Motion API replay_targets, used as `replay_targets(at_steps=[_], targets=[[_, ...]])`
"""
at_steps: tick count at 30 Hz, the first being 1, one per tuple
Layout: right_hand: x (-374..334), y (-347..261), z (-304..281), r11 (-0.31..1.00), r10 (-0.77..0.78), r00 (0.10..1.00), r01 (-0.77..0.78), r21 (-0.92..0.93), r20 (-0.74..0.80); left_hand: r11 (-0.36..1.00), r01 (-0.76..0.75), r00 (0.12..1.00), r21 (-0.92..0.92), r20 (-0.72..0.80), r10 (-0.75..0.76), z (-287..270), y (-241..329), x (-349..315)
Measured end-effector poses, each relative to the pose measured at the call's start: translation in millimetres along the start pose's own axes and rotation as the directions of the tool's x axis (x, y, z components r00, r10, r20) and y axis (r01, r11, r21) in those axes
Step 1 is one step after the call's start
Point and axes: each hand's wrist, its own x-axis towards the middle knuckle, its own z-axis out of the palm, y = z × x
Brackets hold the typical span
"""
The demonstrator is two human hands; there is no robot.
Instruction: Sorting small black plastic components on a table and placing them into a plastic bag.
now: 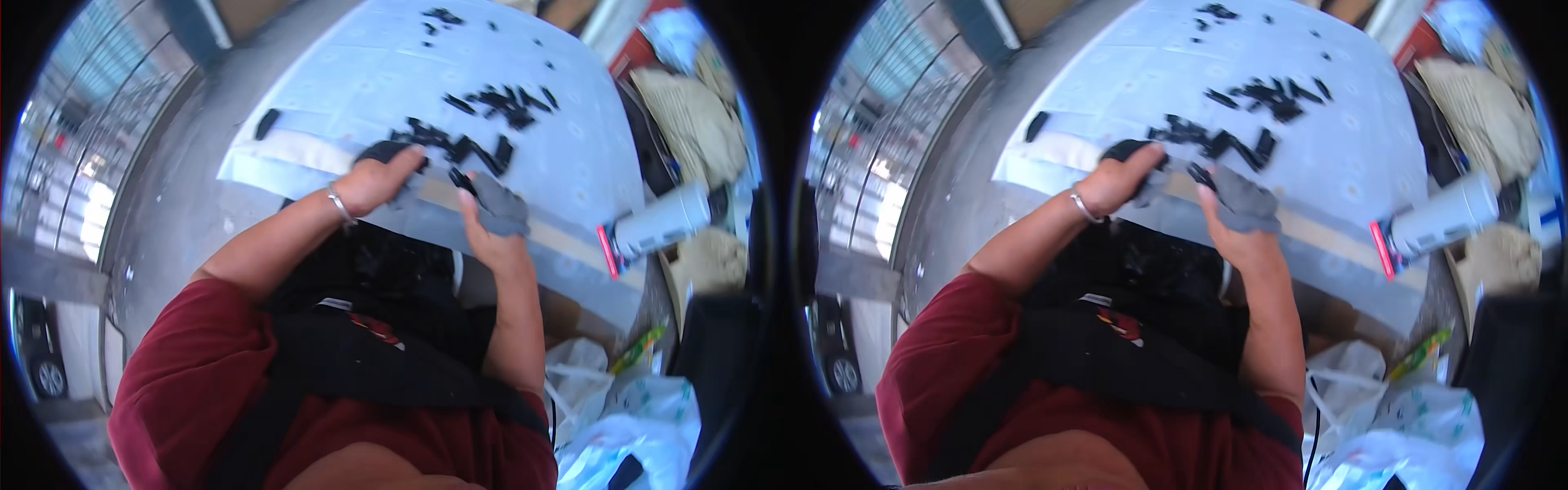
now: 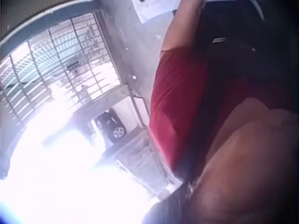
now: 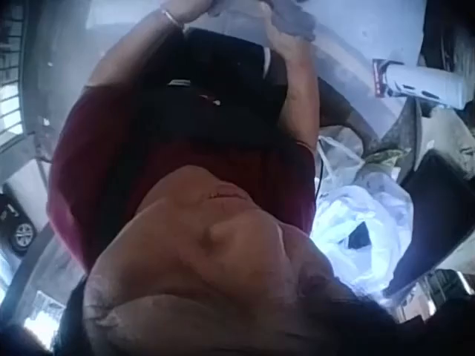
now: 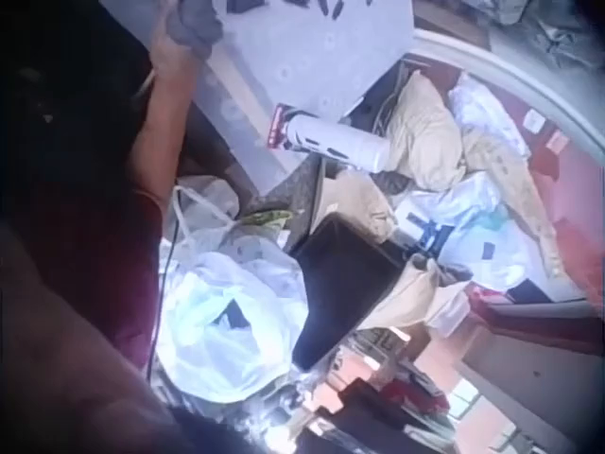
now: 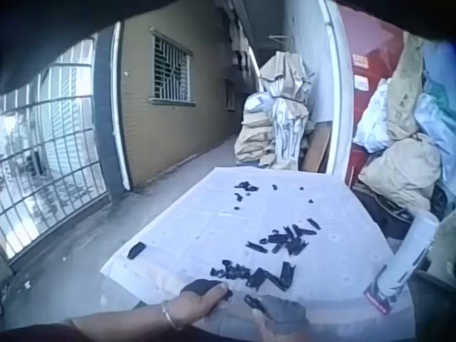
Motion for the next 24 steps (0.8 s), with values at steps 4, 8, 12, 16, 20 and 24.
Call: replay_targets(at_steps=[4, 8, 12, 16, 20, 24], targets=[[55.6, -51.1, 71.3, 0.998, -0.033, 0.964, 0.047, 0.045, -0.264, 0.924, -0.227, 0.971, 0.307, 0.147, 0.190, -96.9, 33.0, 23.4], [63.8, -64.4, 78.2, 0.997, -0.040, 0.969, 0.055, 0.057, -0.242, 0.877, -0.293, 0.950, 0.381, 0.215, 0.224, -108.6, 39.7, 15.8], [67.6, -73.9, 88.4, 0.995, -0.021, 0.972, -0.004, -0.103, -0.235, 0.751, -0.376, 0.926, 0.542, 0.245, 0.287, -107.7, 41.5, 15.9], [71.6, -82.8, 114.5, 0.995, -0.091, 0.909, 0.095, -0.013, -0.406, 0.590, -0.526, 0.846, 0.613, 0.305, 0.437, -102.7, 34.9, 4.9], [69.4, -88.5, 110.5, 0.996, -0.035, 0.965, 0.055, 0.074, -0.259, 0.500, -0.518, 0.849, 0.694, 0.345, 0.400, -122.5, 22.0, 2.6], [74.4, -43.8, 101.6, 0.963, 0.179, 0.980, -0.192, -0.190, -0.082, 0.283, -0.359, 0.932, 0.890, 0.356, 0.064, -131.3, 46.0, 9.1]])
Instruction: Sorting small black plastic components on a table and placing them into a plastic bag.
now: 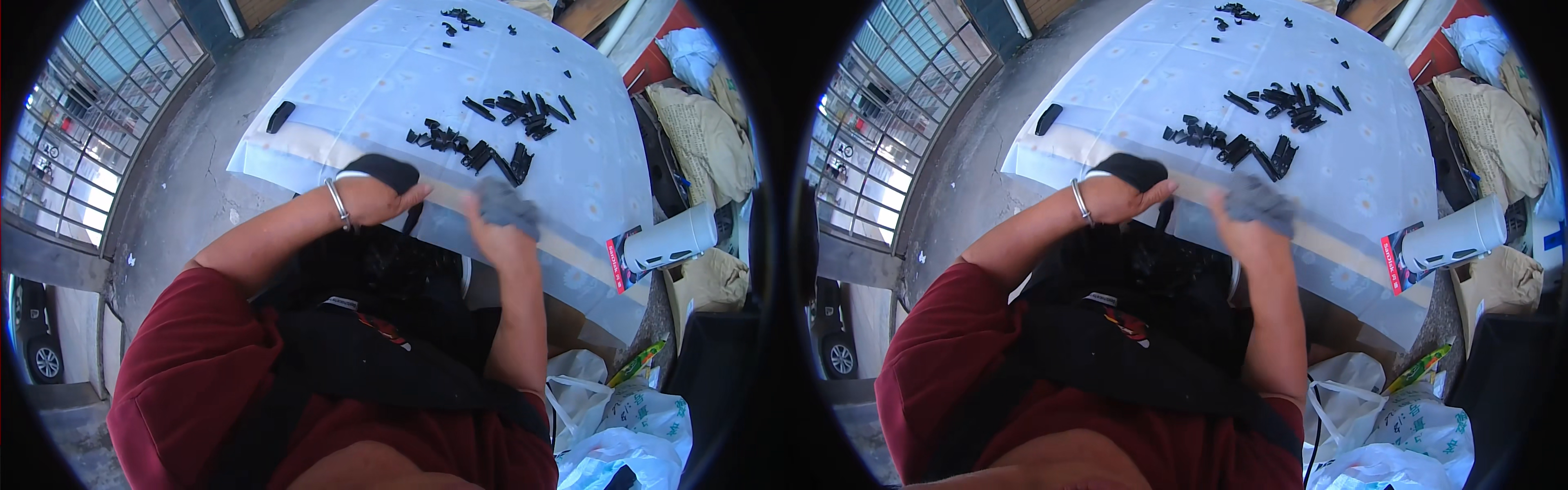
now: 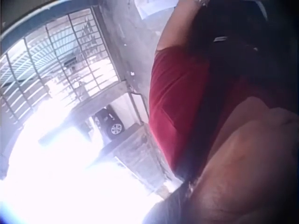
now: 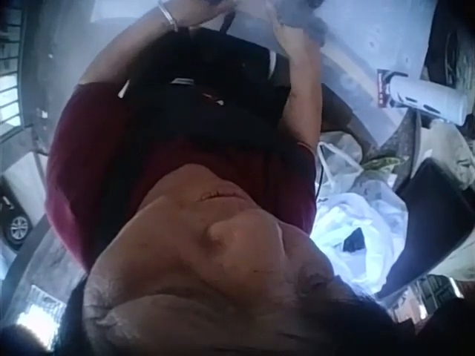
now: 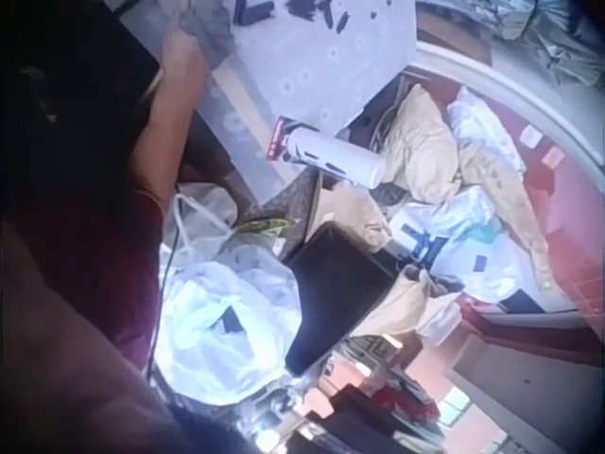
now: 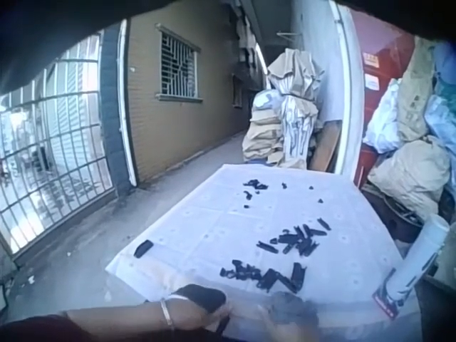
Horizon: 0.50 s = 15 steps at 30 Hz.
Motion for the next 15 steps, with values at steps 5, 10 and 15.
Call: replay_targets(at_steps=[5, 10, 15], targets=[[27.8, 19.8, 7.3, 0.957, 0.149, 0.968, -0.192, -0.219, -0.200, 0.991, 0.075, 0.920, 0.115, -0.392, -0.025, 12.7, -23.7, 43.1], [28.2, 29.3, 20.4, 0.984, -0.008, 0.963, -0.040, -0.172, -0.268, 0.972, 0.120, 0.950, 0.201, -0.309, -0.054, 26.9, -32.1, 68.6], [19.2, 37.9, 17.8, 0.991, 0.040, 0.913, 0.016, 0.133, -0.407, 0.980, -0.110, 0.841, 0.167, -0.510, 0.182, 38.3, -33.7, 80.9]])
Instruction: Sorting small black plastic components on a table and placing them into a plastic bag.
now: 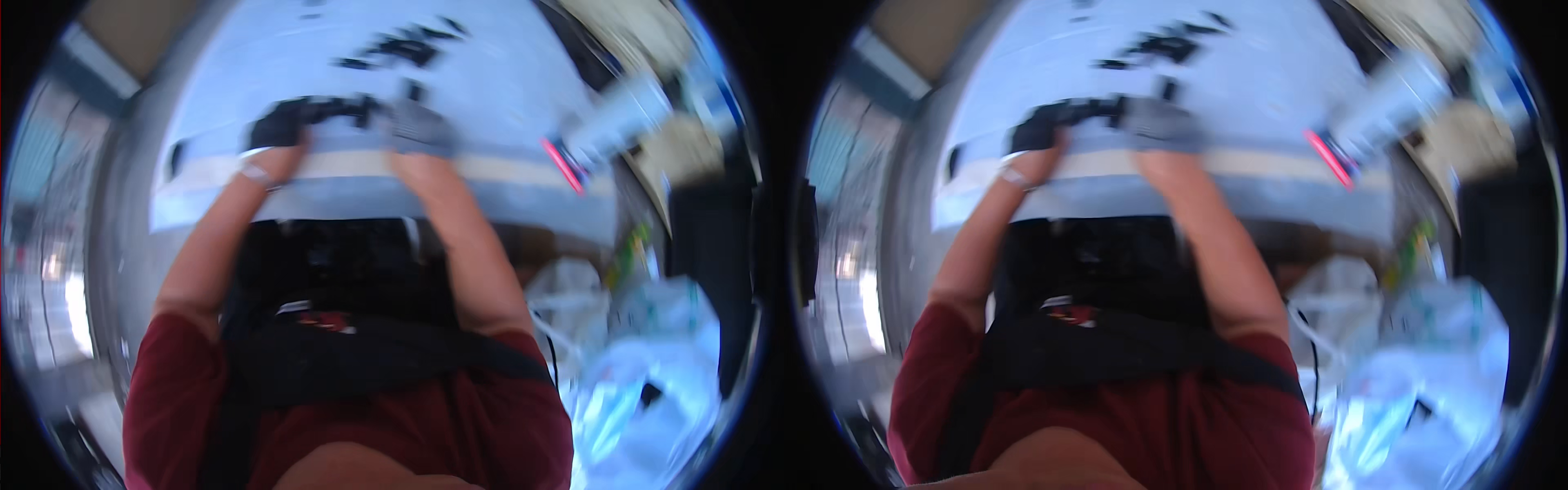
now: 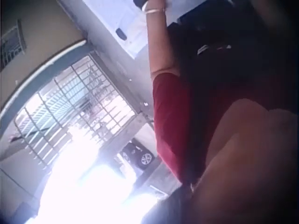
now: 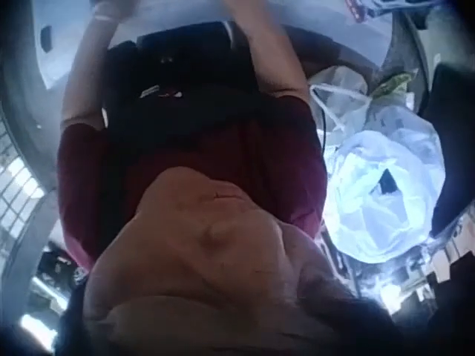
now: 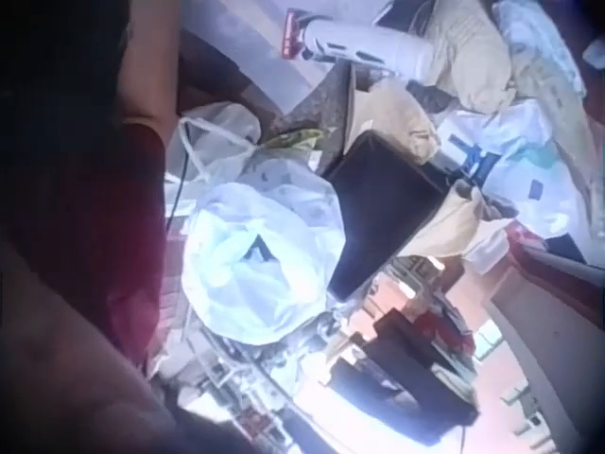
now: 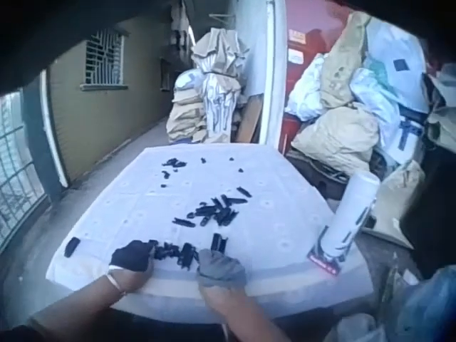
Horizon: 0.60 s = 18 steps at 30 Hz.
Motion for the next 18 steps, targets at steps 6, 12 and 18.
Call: replay_targets(at_steps=[6, 12, 18], targets=[[2.6, -28.3, -2.9, 0.982, 0.043, 0.981, -0.076, 0.173, 0.190, 0.971, 0.011, 0.956, 0.240, 0.282, -0.080, -17.7, -26.2, -9.8], [-13.0, -14.5, -8.2, 0.989, 0.007, 1.000, -0.004, 0.146, -0.021, 0.983, -0.050, 0.979, 0.176, 0.205, 0.013, -3.6, -25.8, -3.1], [-18.0, -14.9, 0.7, 0.991, -0.105, 0.991, 0.111, 0.074, -0.079, 0.997, -0.030, 0.967, 0.068, 0.255, 0.011, -8.6, -35.0, 11.7]])
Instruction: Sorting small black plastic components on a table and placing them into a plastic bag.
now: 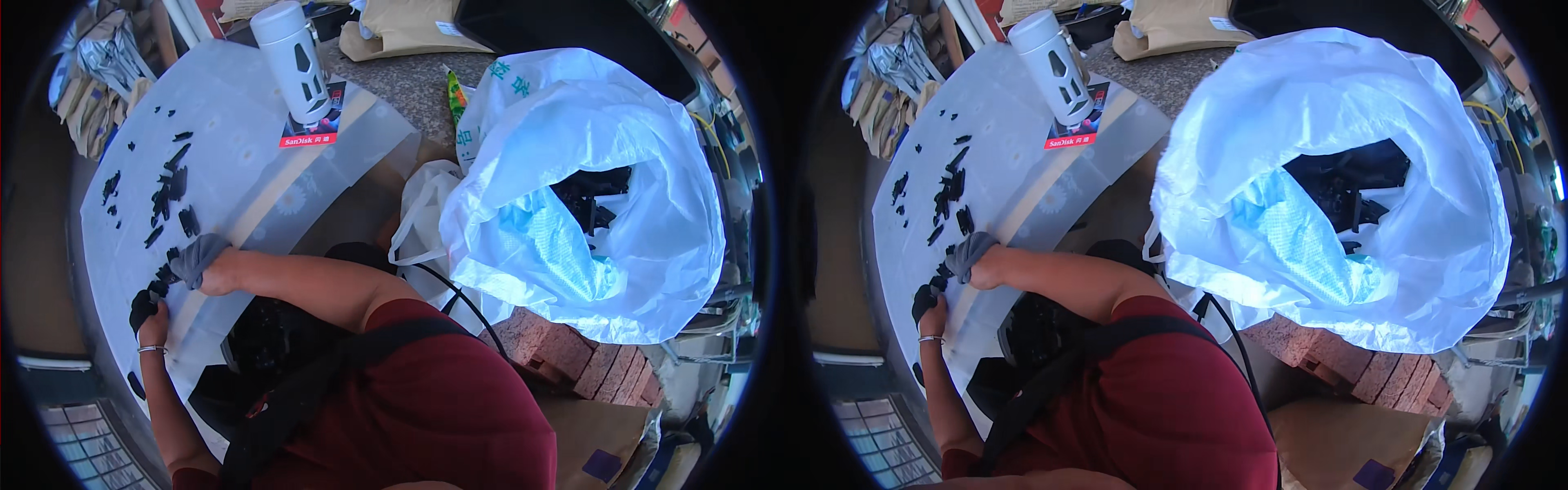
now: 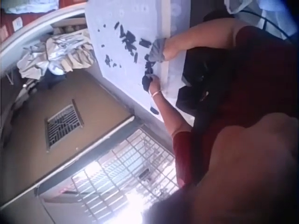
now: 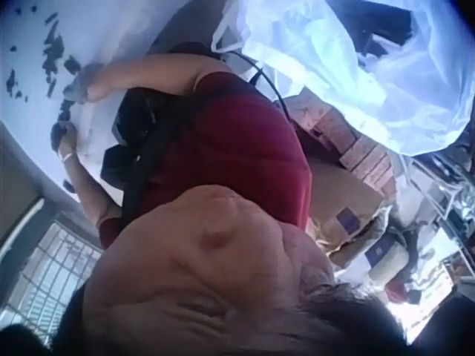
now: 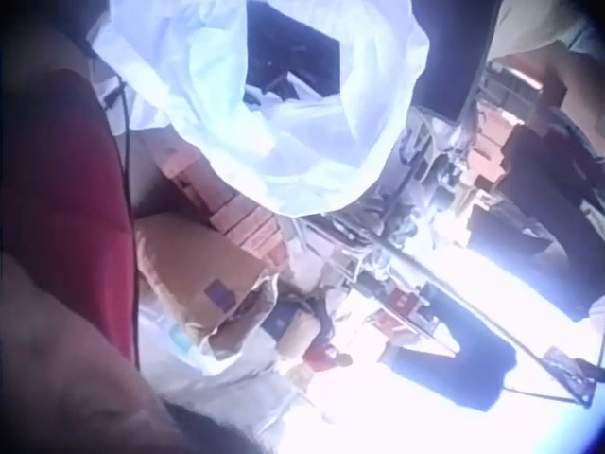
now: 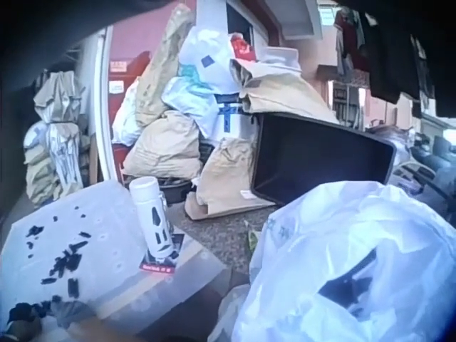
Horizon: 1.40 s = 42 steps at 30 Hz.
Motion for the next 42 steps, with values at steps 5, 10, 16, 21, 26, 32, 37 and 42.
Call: replay_targets(at_steps=[5, 10, 16, 21, 26, 32, 37, 42], targets=[[0.7, 3.4, -10.6, 0.999, 0.030, 0.999, -0.029, 0.027, -0.042, 0.902, 0.280, 0.959, -0.329, 0.141, -0.246, -2.8, -21.1, 5.5], [4.5, -4.0, -17.4, 0.983, 0.113, 0.994, -0.111, 0.148, -0.005, 0.775, 0.474, 0.870, -0.417, 0.087, -0.485, -5.4, -39.1, 5.7], [9.2, -24.7, -18.2, 0.972, 0.105, 0.993, -0.114, 0.207, 0.056, 0.806, 0.268, 0.962, -0.528, 0.097, -0.257, -44.1, 54.5, -18.5], [8.3, -36.8, -21.4, 0.983, 0.004, 0.990, -0.030, 0.182, 0.142, 0.273, 0.262, 0.960, -0.926, 0.219, -0.176, -34.5, 90.3, -34.2], [6.9, -38.7, -9.7, 0.960, -0.013, 0.992, -0.022, 0.278, 0.123, 0.042, 0.374, 0.897, -0.926, 0.350, -0.271, -24.3, 78.2, -47.6], [12.7, -39.9, -7.1, 0.971, -0.039, 0.974, -0.016, 0.239, 0.224, 0.372, 0.283, 0.951, -0.884, 0.207, -0.231, -22.0, 76.1, -59.7], [18.0, -43.3, -8.6, 0.980, -0.097, 0.945, 0.036, 0.195, 0.312, 0.400, 0.340, 0.932, -0.851, 0.248, -0.263, -8.3, 56.0, -71.8], [17.8, -41.5, 5.4, 0.961, -0.126, 0.962, 0.058, 0.271, 0.241, 0.116, 0.416, 0.881, -0.902, 0.368, -0.298, -18.5, 61.8, -70.7]])
